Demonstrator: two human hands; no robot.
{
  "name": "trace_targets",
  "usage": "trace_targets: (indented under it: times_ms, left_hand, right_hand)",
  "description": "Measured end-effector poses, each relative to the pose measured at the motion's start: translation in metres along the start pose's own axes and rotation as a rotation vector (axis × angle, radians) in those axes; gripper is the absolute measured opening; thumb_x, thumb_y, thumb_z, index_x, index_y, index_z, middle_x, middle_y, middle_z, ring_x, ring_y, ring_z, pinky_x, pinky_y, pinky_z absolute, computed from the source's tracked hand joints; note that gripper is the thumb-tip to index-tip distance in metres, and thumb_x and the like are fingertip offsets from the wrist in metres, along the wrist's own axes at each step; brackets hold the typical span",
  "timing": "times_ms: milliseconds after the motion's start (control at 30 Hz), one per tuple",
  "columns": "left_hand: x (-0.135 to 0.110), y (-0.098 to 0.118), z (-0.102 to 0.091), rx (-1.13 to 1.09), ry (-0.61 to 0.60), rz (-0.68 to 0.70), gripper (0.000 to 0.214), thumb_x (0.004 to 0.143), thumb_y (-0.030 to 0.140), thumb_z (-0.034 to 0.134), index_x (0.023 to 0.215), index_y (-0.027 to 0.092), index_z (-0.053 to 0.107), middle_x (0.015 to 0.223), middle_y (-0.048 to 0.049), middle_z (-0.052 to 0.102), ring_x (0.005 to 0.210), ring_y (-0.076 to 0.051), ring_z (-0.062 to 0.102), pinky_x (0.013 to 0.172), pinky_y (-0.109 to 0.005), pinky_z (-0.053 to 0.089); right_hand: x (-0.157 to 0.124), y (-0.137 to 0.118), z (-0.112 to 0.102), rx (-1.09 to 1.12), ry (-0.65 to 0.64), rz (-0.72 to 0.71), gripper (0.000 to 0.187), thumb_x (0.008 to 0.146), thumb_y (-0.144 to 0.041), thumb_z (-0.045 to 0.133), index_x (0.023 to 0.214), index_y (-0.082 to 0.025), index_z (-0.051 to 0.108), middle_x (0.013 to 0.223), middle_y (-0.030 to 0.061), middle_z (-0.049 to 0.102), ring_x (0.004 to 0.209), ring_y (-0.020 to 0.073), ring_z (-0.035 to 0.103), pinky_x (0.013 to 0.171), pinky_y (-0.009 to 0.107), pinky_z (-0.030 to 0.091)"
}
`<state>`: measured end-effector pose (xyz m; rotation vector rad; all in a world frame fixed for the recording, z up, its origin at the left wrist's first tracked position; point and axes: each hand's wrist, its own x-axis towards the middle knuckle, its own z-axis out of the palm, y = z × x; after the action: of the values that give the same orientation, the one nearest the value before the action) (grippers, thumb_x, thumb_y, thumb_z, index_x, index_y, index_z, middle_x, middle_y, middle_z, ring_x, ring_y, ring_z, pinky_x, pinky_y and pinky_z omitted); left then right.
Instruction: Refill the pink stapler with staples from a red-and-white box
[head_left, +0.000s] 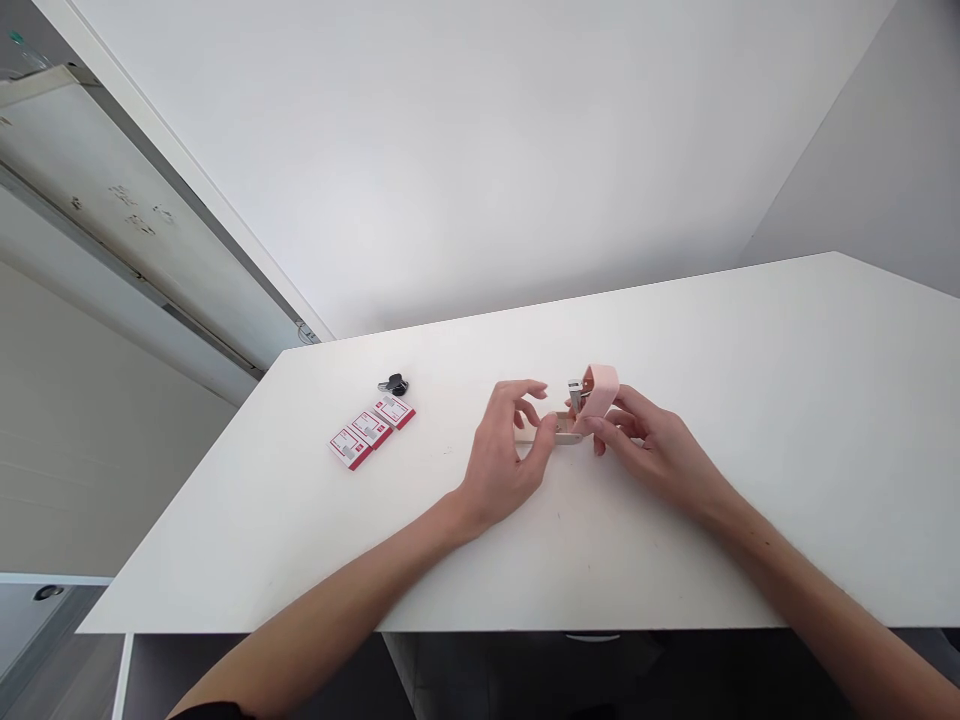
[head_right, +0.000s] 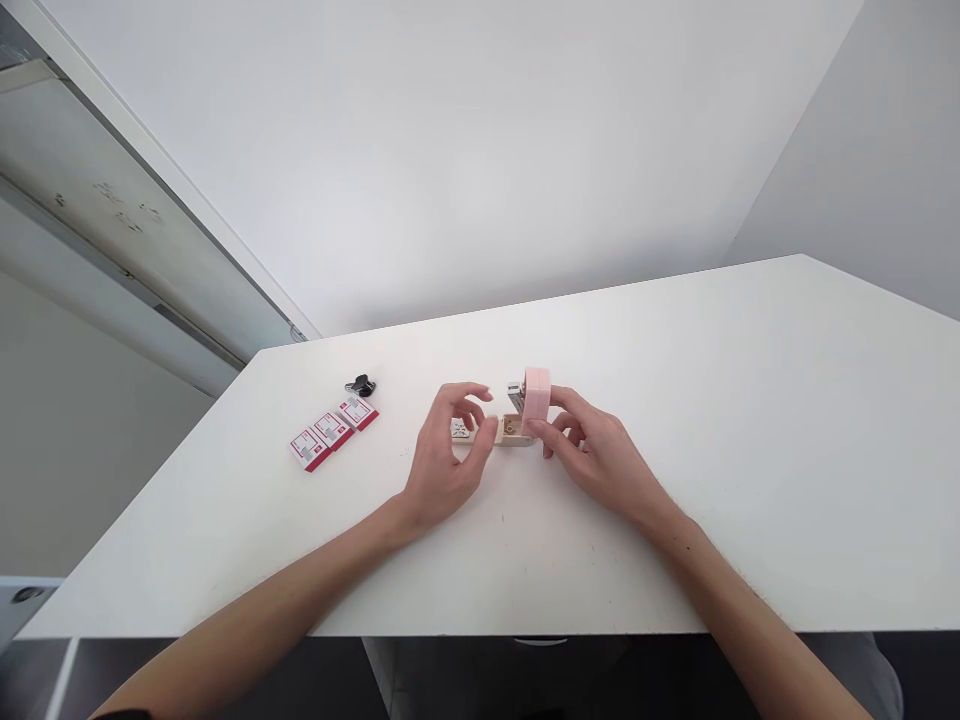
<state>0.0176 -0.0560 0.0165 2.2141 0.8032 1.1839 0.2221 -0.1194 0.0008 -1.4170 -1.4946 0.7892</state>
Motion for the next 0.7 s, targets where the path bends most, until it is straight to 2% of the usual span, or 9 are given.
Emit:
trace_targets:
  times_ms: [133, 233, 367, 500, 700]
  left_hand:
    - [0.0039, -0.0004, -0.0019, -0.015, -0.052, 0.021, 0.031, 0.108, 0.031, 0.054, 0.138, 0.029, 0.054, 0.126, -0.0063, 0.067, 0.092, -0.014, 0.065, 0.087, -0.034, 0.053]
    - [0.0049, 0.0011, 0.0019, -0.077, -0.059, 0.029, 0.027, 0.107, 0.033, 0.055, 0.133, 0.029, 0.059, 0.127, -0.0063, 0.069, 0.091, -0.014, 0.067, 0.086, -0.034, 0.054]
    - [0.0074, 0.0016, 0.0055, -0.098, 0.002, 0.023, 0.019, 0.106, 0.037, 0.059, 0.120, 0.026, 0.065, 0.115, -0.0046, 0.073, 0.088, -0.014, 0.067, 0.082, -0.033, 0.054]
    - [0.0088, -0.0002, 0.0044, -0.080, 0.026, -0.008, 0.017, 0.105, 0.038, 0.060, 0.114, 0.026, 0.066, 0.106, -0.0028, 0.073, 0.084, -0.014, 0.065, 0.078, -0.031, 0.053]
    - [0.0059, -0.0030, 0.0039, -0.058, 0.004, -0.037, 0.014, 0.106, 0.035, 0.057, 0.116, 0.025, 0.061, 0.109, -0.0029, 0.072, 0.084, -0.012, 0.065, 0.075, -0.029, 0.053]
  right_hand:
    - [-0.0002, -0.0012, -0.0001, -0.010, -0.050, -0.025, 0.041, 0.105, -0.060, 0.053, 0.131, -0.030, 0.064, 0.087, 0.0035, 0.073, 0.069, 0.0219, 0.066, 0.065, 0.037, 0.053]
    - [-0.0005, -0.0028, -0.0002, -0.030, -0.068, -0.048, 0.041, 0.105, -0.058, 0.052, 0.133, -0.030, 0.065, 0.084, 0.0024, 0.072, 0.068, 0.0210, 0.067, 0.062, 0.034, 0.052]
    - [-0.0007, -0.0037, -0.0003, -0.057, -0.076, -0.046, 0.042, 0.104, -0.057, 0.053, 0.136, -0.031, 0.065, 0.074, 0.0005, 0.069, 0.065, 0.0209, 0.065, 0.060, 0.034, 0.051]
    - [-0.0004, -0.0060, -0.0005, -0.055, -0.072, -0.037, 0.041, 0.104, -0.054, 0.054, 0.135, -0.031, 0.066, 0.077, 0.0013, 0.071, 0.067, 0.0210, 0.066, 0.062, 0.034, 0.052]
    - [0.0005, -0.0082, -0.0015, -0.031, -0.048, -0.022, 0.040, 0.103, -0.053, 0.056, 0.133, -0.029, 0.069, 0.079, 0.0019, 0.070, 0.069, 0.0207, 0.064, 0.065, 0.033, 0.051]
